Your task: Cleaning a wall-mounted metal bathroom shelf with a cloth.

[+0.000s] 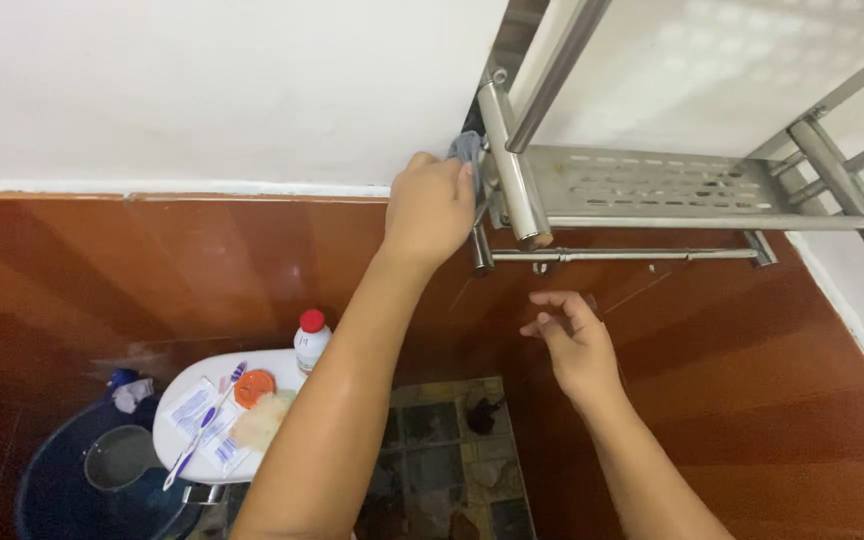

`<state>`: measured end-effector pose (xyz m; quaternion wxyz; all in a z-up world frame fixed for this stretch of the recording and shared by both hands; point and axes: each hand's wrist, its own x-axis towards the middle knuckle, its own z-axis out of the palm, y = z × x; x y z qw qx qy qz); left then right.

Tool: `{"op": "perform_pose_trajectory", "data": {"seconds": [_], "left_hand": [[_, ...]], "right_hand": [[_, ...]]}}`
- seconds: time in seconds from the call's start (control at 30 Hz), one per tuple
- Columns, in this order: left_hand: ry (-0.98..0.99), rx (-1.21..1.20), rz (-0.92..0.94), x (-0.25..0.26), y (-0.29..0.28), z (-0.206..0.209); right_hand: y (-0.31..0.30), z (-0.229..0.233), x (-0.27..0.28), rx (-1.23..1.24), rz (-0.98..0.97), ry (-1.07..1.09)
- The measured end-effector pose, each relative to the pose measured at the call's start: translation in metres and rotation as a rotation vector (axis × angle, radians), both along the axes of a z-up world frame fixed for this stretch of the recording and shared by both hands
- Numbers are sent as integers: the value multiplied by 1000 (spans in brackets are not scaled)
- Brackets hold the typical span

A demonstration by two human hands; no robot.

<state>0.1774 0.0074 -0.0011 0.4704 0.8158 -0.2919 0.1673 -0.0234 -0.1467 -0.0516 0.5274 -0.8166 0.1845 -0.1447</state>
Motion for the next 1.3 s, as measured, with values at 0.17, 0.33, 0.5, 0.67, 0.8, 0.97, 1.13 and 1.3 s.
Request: {"op": "perform_pose_trajectory", "data": {"seconds": [0.17, 0.33, 0.5, 0.67, 0.8, 0.97, 1.13, 1.3], "left_hand": [[118, -635, 80, 10, 18, -55], [443, -1205, -138, -14, 28, -40], [4, -399, -38, -5, -3, -39], [-45, -385, -287, 0, -9, -66], [177, -695, -334, -37, -20, -69], [223, -723, -290, -93, -5, -74], [-170, -219, -258, -88, 11, -16], [-314, 76, -213, -87, 0, -6]], "right_hand": [[-9, -7, -3, -1, -11, 35], [-26, -27, -6, 53, 41, -58], [-20, -26, -2, 79, 38, -69], [-6, -17, -3, 47, 80, -73], [4, 0, -4, 210, 78, -145], [12, 19, 6, 239, 81, -238], [10, 22, 6, 200, 119, -336], [0, 28, -1, 137, 116, -276]]}}
